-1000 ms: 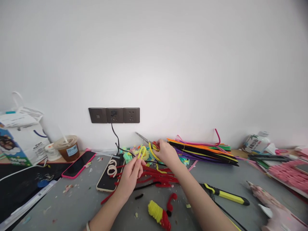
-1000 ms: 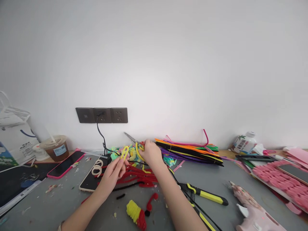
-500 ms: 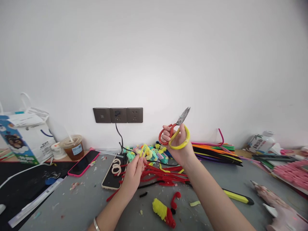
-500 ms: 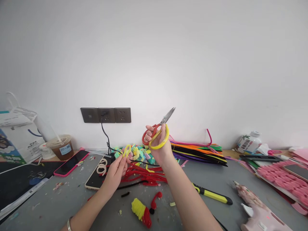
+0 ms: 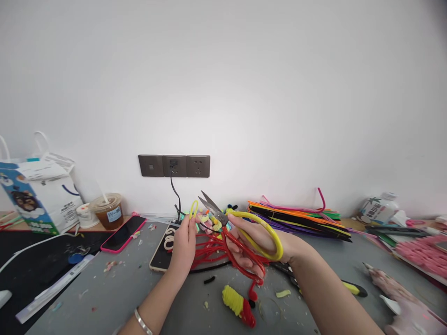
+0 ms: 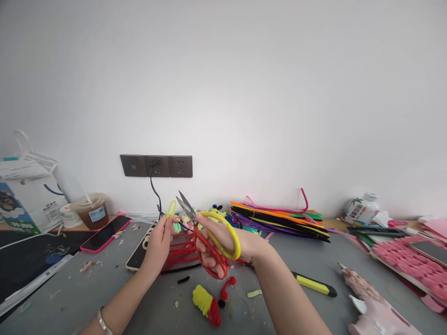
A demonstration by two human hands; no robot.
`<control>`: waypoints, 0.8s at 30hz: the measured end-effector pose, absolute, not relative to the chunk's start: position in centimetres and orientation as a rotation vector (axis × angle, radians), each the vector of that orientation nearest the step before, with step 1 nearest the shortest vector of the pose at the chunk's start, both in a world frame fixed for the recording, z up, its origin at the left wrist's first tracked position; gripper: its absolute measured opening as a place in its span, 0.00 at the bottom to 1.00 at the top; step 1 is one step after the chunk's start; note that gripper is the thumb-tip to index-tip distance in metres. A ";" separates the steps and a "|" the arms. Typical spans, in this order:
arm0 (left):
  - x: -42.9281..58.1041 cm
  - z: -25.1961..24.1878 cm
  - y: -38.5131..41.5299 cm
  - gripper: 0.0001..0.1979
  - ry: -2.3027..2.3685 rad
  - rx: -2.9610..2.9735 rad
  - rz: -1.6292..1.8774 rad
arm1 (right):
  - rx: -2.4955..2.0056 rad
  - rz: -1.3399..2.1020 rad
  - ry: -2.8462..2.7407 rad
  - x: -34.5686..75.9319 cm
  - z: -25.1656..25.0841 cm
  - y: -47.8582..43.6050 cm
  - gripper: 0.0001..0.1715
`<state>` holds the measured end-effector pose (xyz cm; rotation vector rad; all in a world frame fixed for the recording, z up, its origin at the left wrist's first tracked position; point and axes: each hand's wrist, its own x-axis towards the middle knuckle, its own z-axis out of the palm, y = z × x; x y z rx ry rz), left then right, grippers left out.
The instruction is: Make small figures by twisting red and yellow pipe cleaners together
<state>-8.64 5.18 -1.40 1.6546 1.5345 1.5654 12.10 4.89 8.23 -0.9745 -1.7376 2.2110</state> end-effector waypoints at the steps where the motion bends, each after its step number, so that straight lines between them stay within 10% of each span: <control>1: -8.7 -1.5 5.3 0.21 1.540 1.643 1.544 | -0.993 2.222 -1.747 12.1 8.1 5.0 0.39; 24: -8.7 -1.2 5.0 0.16 1.724 2.039 1.318 | -1.051 1.961 -1.733 10.9 6.6 6.1 0.36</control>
